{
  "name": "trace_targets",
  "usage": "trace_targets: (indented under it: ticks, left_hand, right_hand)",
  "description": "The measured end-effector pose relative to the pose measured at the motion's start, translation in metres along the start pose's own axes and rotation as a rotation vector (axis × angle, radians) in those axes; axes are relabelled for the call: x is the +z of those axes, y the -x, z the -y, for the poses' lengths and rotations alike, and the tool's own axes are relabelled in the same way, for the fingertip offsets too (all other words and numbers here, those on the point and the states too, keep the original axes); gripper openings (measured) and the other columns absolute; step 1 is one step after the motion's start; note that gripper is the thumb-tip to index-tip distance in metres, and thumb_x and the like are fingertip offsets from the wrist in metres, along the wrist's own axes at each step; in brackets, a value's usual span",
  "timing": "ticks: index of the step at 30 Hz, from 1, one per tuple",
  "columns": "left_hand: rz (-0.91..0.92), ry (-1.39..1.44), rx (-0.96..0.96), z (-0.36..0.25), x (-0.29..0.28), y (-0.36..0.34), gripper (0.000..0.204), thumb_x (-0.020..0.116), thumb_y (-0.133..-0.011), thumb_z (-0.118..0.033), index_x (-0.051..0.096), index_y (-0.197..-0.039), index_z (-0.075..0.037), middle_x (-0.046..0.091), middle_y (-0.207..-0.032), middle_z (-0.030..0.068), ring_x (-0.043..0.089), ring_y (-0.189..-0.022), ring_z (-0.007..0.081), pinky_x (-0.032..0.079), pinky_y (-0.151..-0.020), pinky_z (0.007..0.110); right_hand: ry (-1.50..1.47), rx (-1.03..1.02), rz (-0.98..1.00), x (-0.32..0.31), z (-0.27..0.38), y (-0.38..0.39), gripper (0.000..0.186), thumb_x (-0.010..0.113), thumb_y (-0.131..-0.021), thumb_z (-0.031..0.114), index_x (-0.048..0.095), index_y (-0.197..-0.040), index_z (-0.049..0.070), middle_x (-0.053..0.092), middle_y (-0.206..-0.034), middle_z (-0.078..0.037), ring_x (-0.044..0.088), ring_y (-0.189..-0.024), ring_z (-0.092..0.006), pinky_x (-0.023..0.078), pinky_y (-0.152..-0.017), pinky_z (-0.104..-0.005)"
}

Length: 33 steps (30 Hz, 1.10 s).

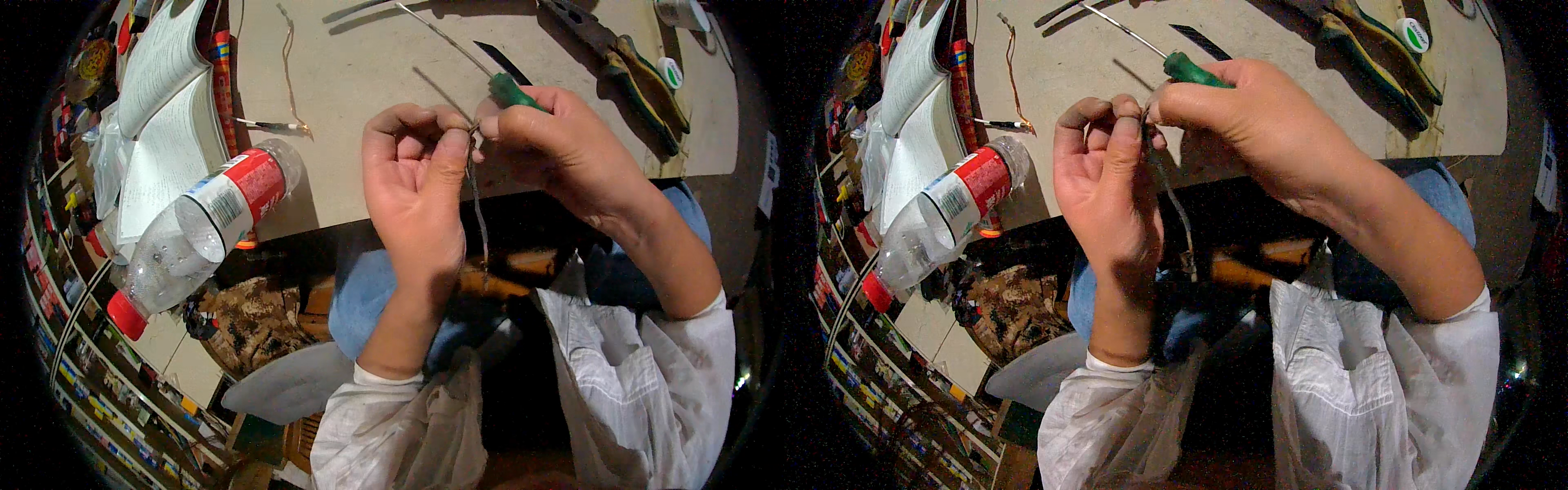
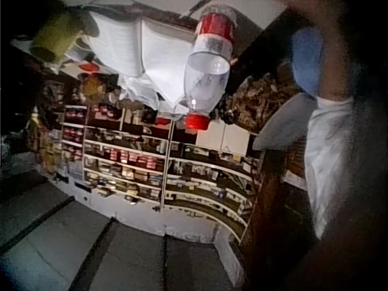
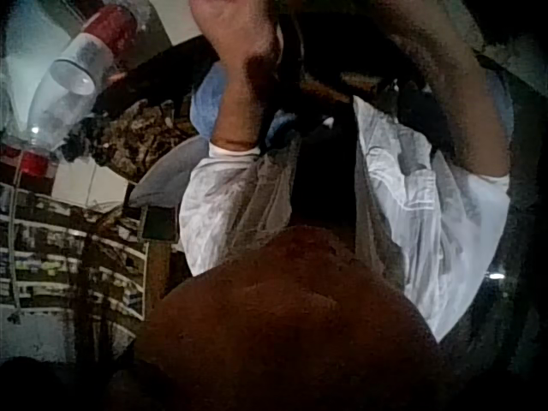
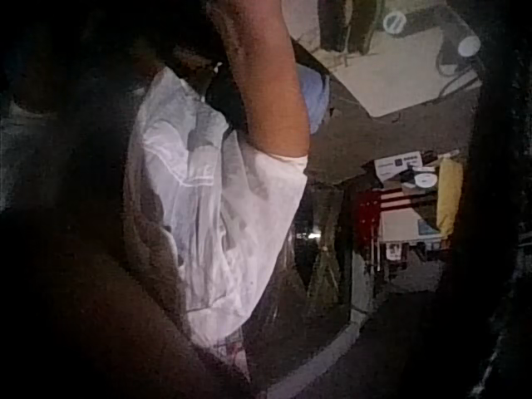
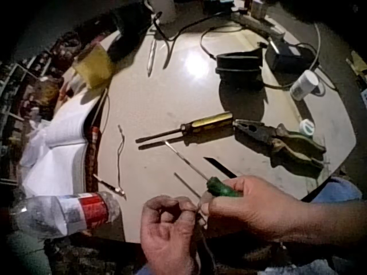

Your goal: The person sits on the floor and uses a screwdriver to adjust a small component on a wire, then uses pliers to strip the wire insulation. They continue to twist and connect the exposed wires by hand.

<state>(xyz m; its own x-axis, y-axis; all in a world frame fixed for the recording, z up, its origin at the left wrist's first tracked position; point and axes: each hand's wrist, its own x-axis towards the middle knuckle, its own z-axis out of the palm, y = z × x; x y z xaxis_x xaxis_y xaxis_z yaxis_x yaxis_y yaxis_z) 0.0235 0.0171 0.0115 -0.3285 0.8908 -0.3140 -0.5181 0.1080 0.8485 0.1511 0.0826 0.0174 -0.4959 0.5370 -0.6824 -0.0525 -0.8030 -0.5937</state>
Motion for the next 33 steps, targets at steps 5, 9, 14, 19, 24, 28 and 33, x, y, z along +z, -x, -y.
trace_targets:
  ticks: [5,9,14,19,24,28,33]
  left_hand:
    - [0.0,-0.208,0.136,0.002,0.004,0.001,0.037,0.058,-0.081,0.01,0.04,-0.111,-0.001,0.054,-0.1,0.0107,0.053,-0.091,0.0145,0.046,-0.082,0.026]
    - [0.008,-0.269,0.163,0.003,0.005,0.001,0.039,0.058,-0.08,0.01,0.039,-0.112,-0.001,0.053,-0.101,0.0108,0.053,-0.093,0.0145,0.045,-0.085,0.025]
    - [-0.045,-0.111,0.052,0.004,0.006,0.001,0.037,0.058,-0.081,0.008,0.04,-0.112,0.0,0.054,-0.099,0.0103,0.054,-0.089,0.0135,0.045,-0.08,0.024]
    - [-0.087,0.162,-0.218,-0.002,0.008,0.001,0.032,0.057,-0.081,0.001,0.042,-0.11,-0.001,0.053,-0.095,0.0082,0.051,-0.079,0.0125,0.042,-0.068,0.022]
    - [-0.147,0.308,-0.32,0.001,0.006,0.002,0.029,0.053,-0.082,-0.003,0.043,-0.11,0.0,0.052,-0.091,0.0068,0.049,-0.078,0.0127,0.04,-0.068,0.025]
    - [-0.161,0.333,-0.348,0.0,0.006,0.003,0.028,0.052,-0.083,-0.004,0.044,-0.109,0.001,0.052,-0.09,0.0063,0.049,-0.078,0.0124,0.04,-0.069,0.026]
    - [-0.149,0.283,-0.336,-0.002,0.007,0.002,0.027,0.051,-0.084,-0.004,0.044,-0.109,0.003,0.052,-0.089,0.0064,0.048,-0.076,0.0119,0.04,-0.067,0.025]
  right_hand:
    - [-0.031,-0.008,-0.043,0.004,0.007,0.003,0.017,0.063,-0.077,0.022,0.059,-0.076,0.006,0.05,-0.059,0.004,0.046,-0.048,-0.0039,0.035,-0.043,-0.0197]
    - [0.01,-0.013,-0.021,-0.001,0.006,0.002,0.016,0.063,-0.076,0.021,0.06,-0.077,0.005,0.052,-0.061,0.002,0.048,-0.05,-0.0052,0.04,-0.048,-0.0201]
    - [0.155,-0.089,-0.052,0.002,0.01,0.006,0.018,0.064,-0.073,0.019,0.063,-0.08,0.003,0.058,-0.066,0.001,0.053,-0.057,-0.0064,0.043,-0.054,-0.021]
    - [0.232,-0.217,-0.072,0.001,0.001,0.003,0.02,0.064,-0.072,0.018,0.064,-0.083,0.001,0.061,-0.07,-0.001,0.056,-0.063,-0.0065,0.045,-0.057,-0.0209]
    - [0.296,-0.223,-0.052,0.004,-0.002,0.002,0.016,0.063,-0.075,0.014,0.062,-0.084,0.001,0.06,-0.07,0.0,0.054,-0.063,-0.0052,0.044,-0.057,-0.0202]
    - [0.313,-0.322,-0.074,0.008,-0.004,0.001,0.018,0.062,-0.073,0.014,0.061,-0.083,0.0,0.058,-0.067,0.0,0.053,-0.061,-0.0042,0.042,-0.052,-0.0201]
    - [0.386,-0.365,-0.084,0.007,-0.005,0.0,0.019,0.062,-0.073,0.015,0.061,-0.083,0.0,0.058,-0.066,0.0,0.051,-0.06,-0.0046,0.042,-0.053,-0.0214]
